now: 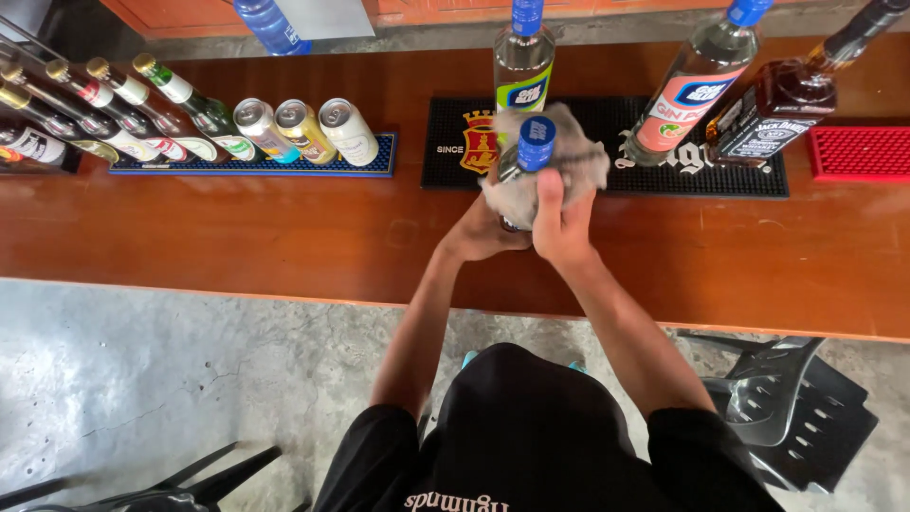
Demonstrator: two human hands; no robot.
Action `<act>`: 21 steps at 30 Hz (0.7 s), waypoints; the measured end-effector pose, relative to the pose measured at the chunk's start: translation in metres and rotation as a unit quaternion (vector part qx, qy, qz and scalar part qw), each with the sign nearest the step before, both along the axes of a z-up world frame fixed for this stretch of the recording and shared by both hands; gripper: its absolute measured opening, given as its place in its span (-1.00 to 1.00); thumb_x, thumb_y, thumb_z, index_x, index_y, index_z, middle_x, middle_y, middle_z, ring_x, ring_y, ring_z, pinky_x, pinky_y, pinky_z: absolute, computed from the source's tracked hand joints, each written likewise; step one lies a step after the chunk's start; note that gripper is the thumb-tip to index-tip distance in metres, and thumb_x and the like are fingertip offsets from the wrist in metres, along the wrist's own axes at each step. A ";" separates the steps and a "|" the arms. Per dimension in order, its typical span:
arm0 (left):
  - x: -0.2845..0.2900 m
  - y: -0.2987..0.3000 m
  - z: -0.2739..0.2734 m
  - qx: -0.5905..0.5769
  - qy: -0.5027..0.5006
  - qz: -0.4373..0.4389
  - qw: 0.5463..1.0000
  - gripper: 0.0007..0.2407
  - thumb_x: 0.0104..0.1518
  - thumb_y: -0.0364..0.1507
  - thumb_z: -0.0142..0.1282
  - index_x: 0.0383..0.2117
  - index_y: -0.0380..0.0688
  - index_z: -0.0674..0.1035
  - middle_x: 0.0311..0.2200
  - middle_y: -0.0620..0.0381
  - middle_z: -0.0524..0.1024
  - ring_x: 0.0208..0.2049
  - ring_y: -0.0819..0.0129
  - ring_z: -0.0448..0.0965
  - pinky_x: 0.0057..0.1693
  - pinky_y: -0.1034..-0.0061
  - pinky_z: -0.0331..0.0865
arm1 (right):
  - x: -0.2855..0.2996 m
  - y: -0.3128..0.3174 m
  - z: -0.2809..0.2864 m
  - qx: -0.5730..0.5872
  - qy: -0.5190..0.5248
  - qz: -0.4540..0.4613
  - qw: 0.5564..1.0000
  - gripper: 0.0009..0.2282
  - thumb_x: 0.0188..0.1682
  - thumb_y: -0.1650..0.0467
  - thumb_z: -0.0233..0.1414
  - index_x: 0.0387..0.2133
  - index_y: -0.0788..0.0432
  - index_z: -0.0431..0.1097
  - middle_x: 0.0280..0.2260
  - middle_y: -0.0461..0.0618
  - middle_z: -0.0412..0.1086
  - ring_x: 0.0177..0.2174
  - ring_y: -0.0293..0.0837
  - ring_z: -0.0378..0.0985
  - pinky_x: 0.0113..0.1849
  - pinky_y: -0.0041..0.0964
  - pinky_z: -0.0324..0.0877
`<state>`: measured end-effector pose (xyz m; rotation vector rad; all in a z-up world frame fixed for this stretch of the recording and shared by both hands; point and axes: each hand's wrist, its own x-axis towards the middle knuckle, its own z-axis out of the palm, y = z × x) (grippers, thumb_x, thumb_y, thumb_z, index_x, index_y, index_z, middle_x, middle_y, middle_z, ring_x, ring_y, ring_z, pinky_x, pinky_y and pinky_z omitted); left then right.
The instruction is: Cleaning a bar counter by wiping down the surface and beverage bottles.
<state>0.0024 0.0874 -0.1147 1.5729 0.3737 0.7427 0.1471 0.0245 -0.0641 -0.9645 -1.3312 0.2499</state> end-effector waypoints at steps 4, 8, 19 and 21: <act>0.007 0.001 -0.012 0.018 -0.075 0.041 0.996 0.06 -0.10 -0.60 0.48 0.44 -0.02 -0.20 0.37 0.09 0.10 0.39 0.28 0.16 0.45 0.32 0.18 | -0.002 -0.008 -0.055 0.033 0.089 0.116 0.989 -0.55 0.25 0.16 -0.16 0.17 0.33 0.14 0.13 0.04 0.27 0.13 -0.10 0.31 0.19 -0.20 0.22; -0.007 -0.003 0.015 0.094 -0.006 0.075 0.993 0.11 -0.15 -0.53 0.48 0.46 -0.08 -0.26 0.39 -0.02 0.00 0.42 0.21 0.07 0.50 0.29 0.06 | 0.011 -0.012 -0.106 -0.022 0.050 0.149 0.987 -0.56 0.24 0.18 -0.14 0.16 0.33 0.18 0.15 0.07 0.28 0.16 -0.06 0.30 0.23 -0.18 0.18; 0.030 -0.074 0.070 0.103 -0.061 0.282 0.952 -0.10 -0.07 -0.41 0.53 0.39 -0.22 0.10 0.21 -0.06 0.41 0.22 0.24 0.48 0.34 0.33 0.40 | 0.006 -0.042 -0.079 -0.147 -0.283 -0.112 0.941 -0.42 -0.08 0.33 0.25 0.20 0.19 0.21 0.17 0.08 0.27 0.15 0.11 0.28 0.08 0.22 0.14; 0.036 -0.071 0.063 0.106 -0.050 0.360 0.926 -0.17 -0.06 -0.39 0.53 0.34 -0.24 0.19 0.13 -0.07 0.50 0.13 0.25 0.59 0.26 0.36 0.50 | 0.003 -0.043 -0.071 -0.135 -0.299 -0.115 0.938 -0.38 -0.09 0.33 0.26 0.24 0.19 0.17 0.19 0.08 0.25 0.18 0.09 0.25 0.09 0.22 0.12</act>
